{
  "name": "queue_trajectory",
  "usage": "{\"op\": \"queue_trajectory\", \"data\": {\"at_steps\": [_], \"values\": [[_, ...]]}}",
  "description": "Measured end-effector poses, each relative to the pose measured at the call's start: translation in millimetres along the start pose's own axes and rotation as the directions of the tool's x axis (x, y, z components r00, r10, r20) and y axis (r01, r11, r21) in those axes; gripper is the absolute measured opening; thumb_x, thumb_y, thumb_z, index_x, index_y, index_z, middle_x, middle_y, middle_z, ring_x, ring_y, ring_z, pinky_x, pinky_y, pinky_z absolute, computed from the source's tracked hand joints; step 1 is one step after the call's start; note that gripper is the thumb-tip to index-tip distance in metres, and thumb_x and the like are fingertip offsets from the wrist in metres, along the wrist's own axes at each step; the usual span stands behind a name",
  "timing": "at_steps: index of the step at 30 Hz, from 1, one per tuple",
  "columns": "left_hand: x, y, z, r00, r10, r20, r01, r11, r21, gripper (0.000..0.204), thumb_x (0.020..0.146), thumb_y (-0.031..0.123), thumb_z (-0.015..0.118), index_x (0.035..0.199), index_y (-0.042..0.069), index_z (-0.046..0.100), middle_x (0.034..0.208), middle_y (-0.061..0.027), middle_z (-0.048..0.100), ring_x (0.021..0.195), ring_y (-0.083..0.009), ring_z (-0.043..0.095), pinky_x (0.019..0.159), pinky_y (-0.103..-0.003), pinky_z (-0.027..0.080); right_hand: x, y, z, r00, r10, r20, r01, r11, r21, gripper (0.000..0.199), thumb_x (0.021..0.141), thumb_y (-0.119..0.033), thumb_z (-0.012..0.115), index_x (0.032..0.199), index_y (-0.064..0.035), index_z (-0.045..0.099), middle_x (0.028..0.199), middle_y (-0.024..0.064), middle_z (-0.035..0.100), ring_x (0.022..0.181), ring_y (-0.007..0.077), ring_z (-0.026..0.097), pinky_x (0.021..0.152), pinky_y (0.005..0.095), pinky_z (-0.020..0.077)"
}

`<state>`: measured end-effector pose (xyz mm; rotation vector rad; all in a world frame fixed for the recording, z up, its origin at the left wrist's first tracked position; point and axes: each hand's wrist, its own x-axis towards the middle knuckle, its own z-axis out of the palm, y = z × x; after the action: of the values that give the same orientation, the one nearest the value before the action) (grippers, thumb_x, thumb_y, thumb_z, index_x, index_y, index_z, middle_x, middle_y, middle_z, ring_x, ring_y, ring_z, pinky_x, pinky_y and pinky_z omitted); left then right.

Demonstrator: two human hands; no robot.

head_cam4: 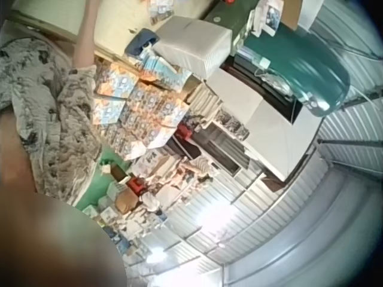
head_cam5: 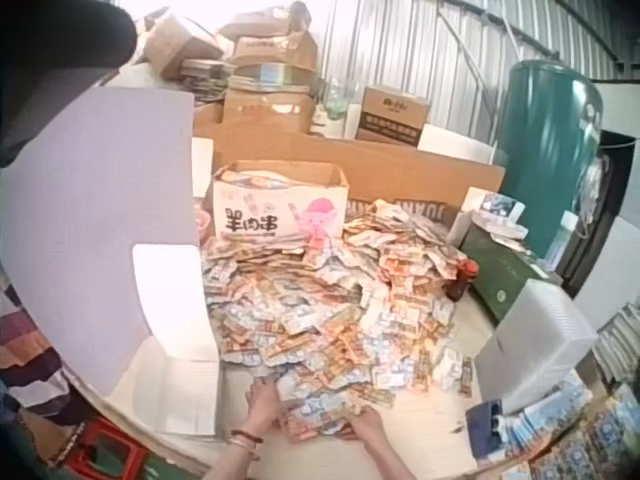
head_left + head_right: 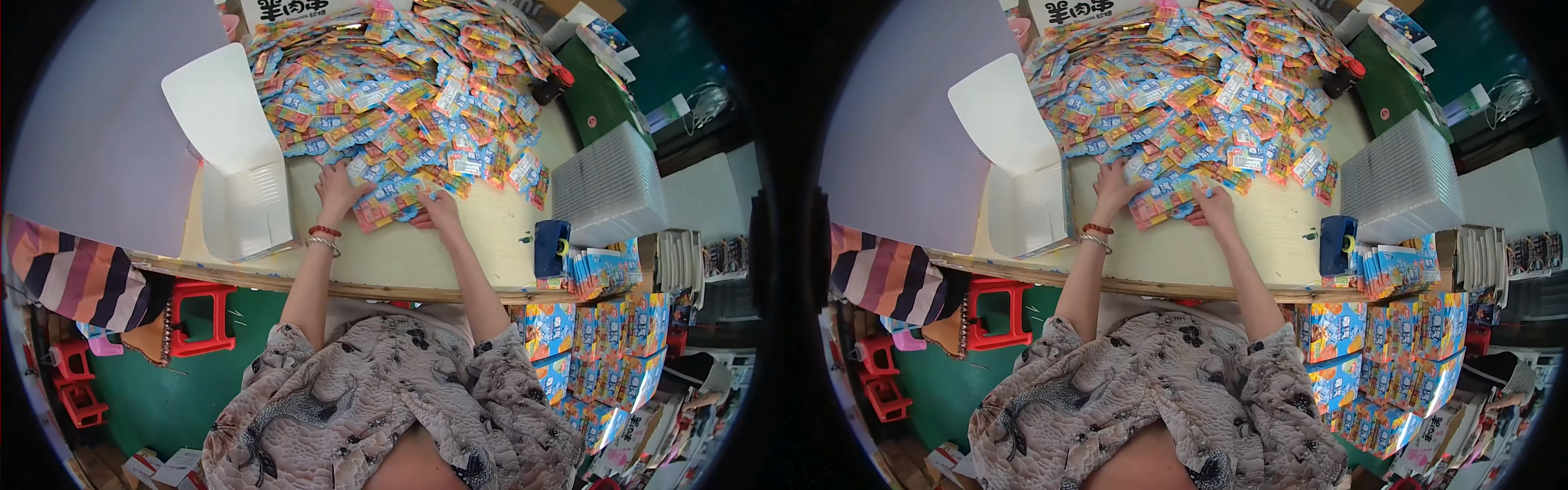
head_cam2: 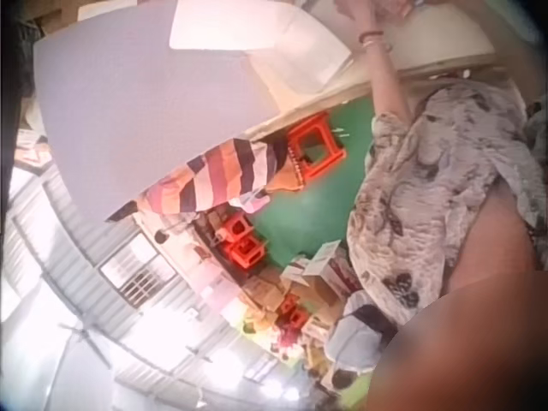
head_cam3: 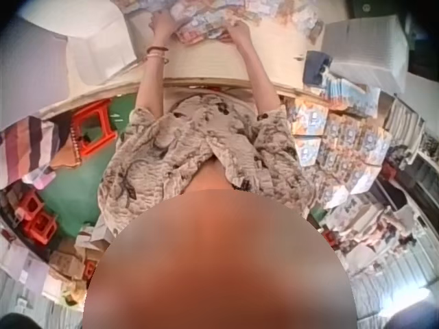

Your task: Organizing and packaging small colorful sachets into cardboard boxes.

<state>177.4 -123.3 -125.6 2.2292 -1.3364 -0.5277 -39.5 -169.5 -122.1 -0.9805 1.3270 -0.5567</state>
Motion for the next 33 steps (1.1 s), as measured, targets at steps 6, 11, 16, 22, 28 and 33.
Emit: {"op": "queue_trajectory", "data": {"at_steps": [6,11,16,22,28,33], "values": [[-46,6,21,0.992,0.109,-0.059,-0.119,0.968,-0.22,0.084,0.064,0.035,0.083,0.125,-0.002,0.039,0.125,-0.0217,0.045,0.113,-0.0349,0.049,0.091,-0.04,0.044,-12,18,-38,0.978,-0.192,-0.078,0.201,0.97,0.139,0.034,0.086,-0.022,0.066,0.108,-0.0039,0.048,0.086,0.0064,0.064,0.073,0.0145,0.065,0.057,0.0296,0.0545],[-73,10,3,0.994,0.08,0.076,-0.055,0.957,-0.286,0.077,0.065,0.026,0.084,0.121,-0.002,0.039,0.123,-0.0246,0.048,0.102,-0.0322,0.058,0.081,-0.039,0.049,-13,19,-45,0.966,-0.257,-0.025,0.258,0.963,0.072,0.036,0.085,-0.016,0.068,0.112,-0.0042,0.048,0.082,0.0017,0.061,0.066,0.0106,0.059,0.056,0.0262,0.0499],[-87,1,0,0.975,-0.011,0.224,0.102,0.912,-0.397,0.079,0.065,0.024,0.084,0.123,-0.001,0.037,0.117,-0.022,0.054,0.092,-0.0281,0.062,0.074,-0.037,0.051,18,33,-61,0.837,-0.535,-0.116,0.422,0.766,-0.485,0.055,0.079,-0.024,0.073,0.12,-0.0045,0.043,0.099,0.014,0.057,0.086,0.0236,0.059,0.071,0.0383,0.0506],[-80,-17,27,0.96,0.225,-0.168,-0.28,0.807,-0.52,0.081,0.075,0.026,0.076,0.135,-0.002,0.03,0.108,-0.0107,0.06,0.091,-0.02,0.06,0.072,-0.032,0.048,-30,8,-39,0.796,-0.604,-0.038,0.307,0.458,-0.834,0.082,0.075,-0.042,0.074,0.138,-0.004,0.036,0.122,0.0219,0.044,0.114,0.0376,0.046,0.092,0.0427,0.0421],[-60,-15,3,0.95,0.02,0.31,0.24,0.587,-0.773,0.053,0.089,0.033,0.053,0.126,-0.004,0.043,0.089,-0.0023,0.056,0.073,-0.0098,0.047,0.065,-0.026,0.038,-31,10,-22,0.687,-0.726,0.007,0.508,0.474,-0.719,0.059,0.073,-0.04,0.075,0.121,-0.0087,0.057,0.118,0.022,0.05,0.114,0.0356,0.046,0.09,0.0434,0.0424],[-55,-29,4,0.968,-0.038,0.247,0.199,0.716,-0.669,0.029,0.093,0.028,0.049,0.089,0.0,0.057,0.082,-0.0014,0.057,0.072,-0.0087,0.049,0.063,-0.028,0.04,-9,-12,26,0.756,-0.653,0.033,0.27,0.267,-0.925,0.064,0.072,-0.055,0.07,0.103,0.0,0.066,0.12,0.0233,0.05,0.12,0.0367,0.039,0.096,0.0532,0.0321]]}}
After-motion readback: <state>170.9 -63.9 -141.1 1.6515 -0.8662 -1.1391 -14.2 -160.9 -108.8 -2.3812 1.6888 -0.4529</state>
